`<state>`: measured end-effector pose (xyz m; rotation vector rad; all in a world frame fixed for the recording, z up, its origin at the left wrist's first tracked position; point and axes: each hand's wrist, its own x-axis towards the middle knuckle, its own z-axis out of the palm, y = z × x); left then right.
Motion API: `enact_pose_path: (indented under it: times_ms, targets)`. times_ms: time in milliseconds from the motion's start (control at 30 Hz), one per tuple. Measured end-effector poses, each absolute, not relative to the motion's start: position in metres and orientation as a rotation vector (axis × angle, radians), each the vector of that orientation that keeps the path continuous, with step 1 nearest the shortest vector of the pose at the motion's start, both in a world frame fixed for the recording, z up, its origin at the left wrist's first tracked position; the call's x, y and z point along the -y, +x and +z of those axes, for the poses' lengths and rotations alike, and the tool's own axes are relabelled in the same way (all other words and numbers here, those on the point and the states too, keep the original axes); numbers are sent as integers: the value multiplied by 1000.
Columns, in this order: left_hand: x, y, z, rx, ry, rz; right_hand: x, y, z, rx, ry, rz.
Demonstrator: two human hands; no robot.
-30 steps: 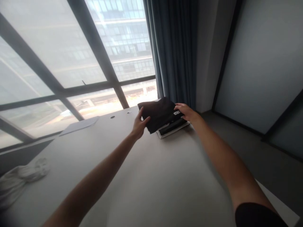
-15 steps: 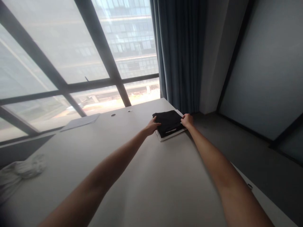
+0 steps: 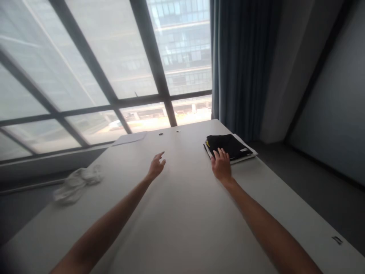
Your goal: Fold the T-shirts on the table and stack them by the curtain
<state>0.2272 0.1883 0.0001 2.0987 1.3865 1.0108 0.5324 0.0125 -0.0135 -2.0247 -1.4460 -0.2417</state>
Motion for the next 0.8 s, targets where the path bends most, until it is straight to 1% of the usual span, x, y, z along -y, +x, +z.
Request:
enact_pose_path:
  times_ms: [100,200,300,400,500,633,733,800]
  targets:
    - [-191,102,-3,-1747,2115,1051,4,487,-36,1659,-1863,-133]
    - [-188,-12,6,-2144,2020,998,7,455,-60,1844,-1695,3]
    - [-184,-98,19,-2451,1855,773,-3,434,-72,1908,-1578,88]
    - [-181,-143,24,-2526,1746,560,-15,412,-73,1880,-1555,129]
    - [-175,-144,19,-2531,1739,472,-18,382,-69,1880,-1525,166]
    - [-148,-86,1,-2521,1864,451,-15,341,-67,1930,-1475,250]
    - [-104,-18,-19,-2302,2138,427,-16,319,-65,1948,-1440,314]
    - [-69,21,-30,-2052,2340,408,-20,313,-62,1924,-1430,323]
